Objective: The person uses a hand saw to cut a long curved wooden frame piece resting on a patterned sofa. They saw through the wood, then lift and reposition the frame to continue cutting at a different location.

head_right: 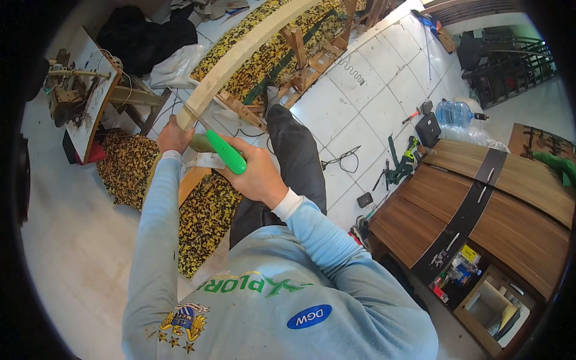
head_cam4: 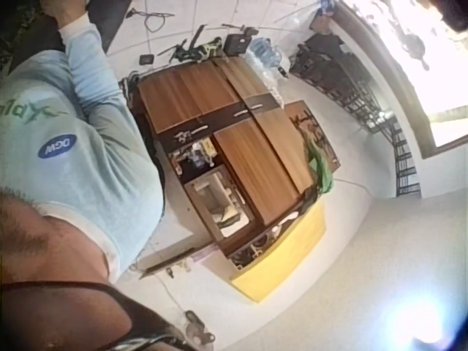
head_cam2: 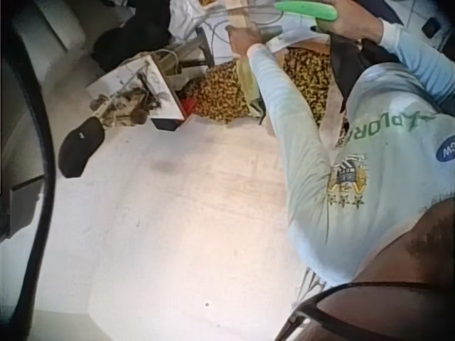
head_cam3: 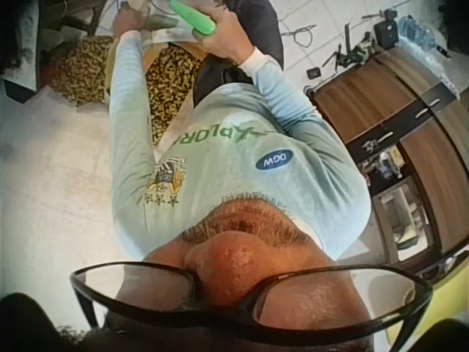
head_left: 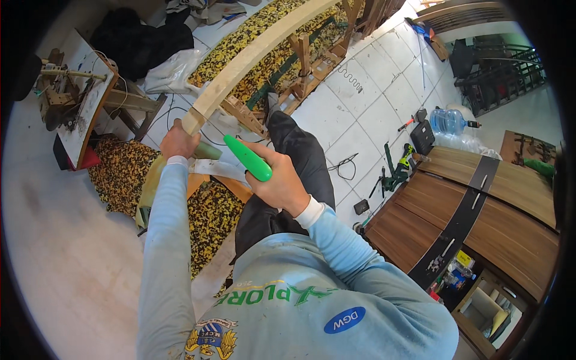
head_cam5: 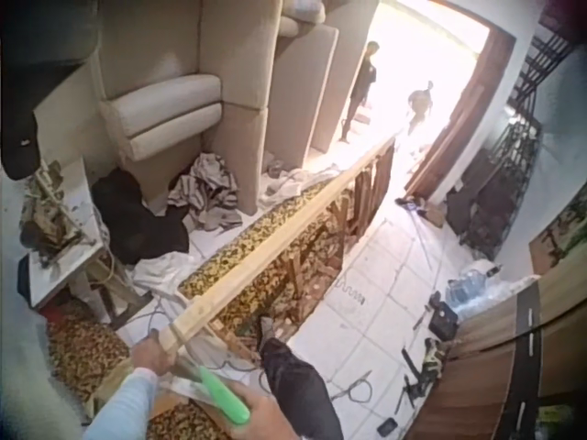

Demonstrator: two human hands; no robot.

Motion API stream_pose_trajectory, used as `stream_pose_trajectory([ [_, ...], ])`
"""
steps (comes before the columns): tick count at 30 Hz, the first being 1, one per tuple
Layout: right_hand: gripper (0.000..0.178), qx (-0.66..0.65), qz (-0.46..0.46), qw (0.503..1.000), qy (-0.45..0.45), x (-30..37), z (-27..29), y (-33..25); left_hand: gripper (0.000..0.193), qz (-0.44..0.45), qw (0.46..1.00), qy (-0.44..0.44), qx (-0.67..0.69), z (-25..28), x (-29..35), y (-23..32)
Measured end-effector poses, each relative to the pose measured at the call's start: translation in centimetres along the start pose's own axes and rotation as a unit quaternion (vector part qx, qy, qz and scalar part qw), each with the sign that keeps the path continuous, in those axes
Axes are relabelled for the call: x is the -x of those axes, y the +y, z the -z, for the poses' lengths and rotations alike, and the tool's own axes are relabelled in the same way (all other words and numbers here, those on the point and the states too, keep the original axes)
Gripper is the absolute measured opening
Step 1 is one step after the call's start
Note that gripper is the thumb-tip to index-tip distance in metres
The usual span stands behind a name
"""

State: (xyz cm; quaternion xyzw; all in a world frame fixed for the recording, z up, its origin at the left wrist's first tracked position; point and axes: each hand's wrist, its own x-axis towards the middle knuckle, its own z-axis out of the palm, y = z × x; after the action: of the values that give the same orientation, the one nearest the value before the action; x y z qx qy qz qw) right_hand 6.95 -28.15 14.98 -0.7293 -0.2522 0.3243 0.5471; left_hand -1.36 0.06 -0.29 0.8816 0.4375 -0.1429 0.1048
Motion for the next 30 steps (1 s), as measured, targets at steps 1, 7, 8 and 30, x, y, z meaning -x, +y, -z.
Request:
stream_pose_trajectory([
  [1,0.058,-0.003,-0.005,1.0,-0.005,-0.1,0.0,-0.1,0.058,-0.001,1.0,0.001,0.0,0.0,0.0,0.0],
  [7,0.055,0.007,-0.038,0.999,-0.033,-0.6,0.6,0.2,0.058,0.01,1.0,-0.008,0.004,0.3,-0.2,0.2],
  [8,0.055,0.008,-0.03,0.999,-0.031,-0.9,0.6,0.1,0.058,0.012,1.0,-0.01,0.005,0.4,-0.1,0.2],
  [30,0.055,0.05,0.056,0.997,-0.036,-10.4,-4.5,3.3,0.06,-0.025,0.997,0.008,0.068,-0.2,-2.0,-0.7],
])
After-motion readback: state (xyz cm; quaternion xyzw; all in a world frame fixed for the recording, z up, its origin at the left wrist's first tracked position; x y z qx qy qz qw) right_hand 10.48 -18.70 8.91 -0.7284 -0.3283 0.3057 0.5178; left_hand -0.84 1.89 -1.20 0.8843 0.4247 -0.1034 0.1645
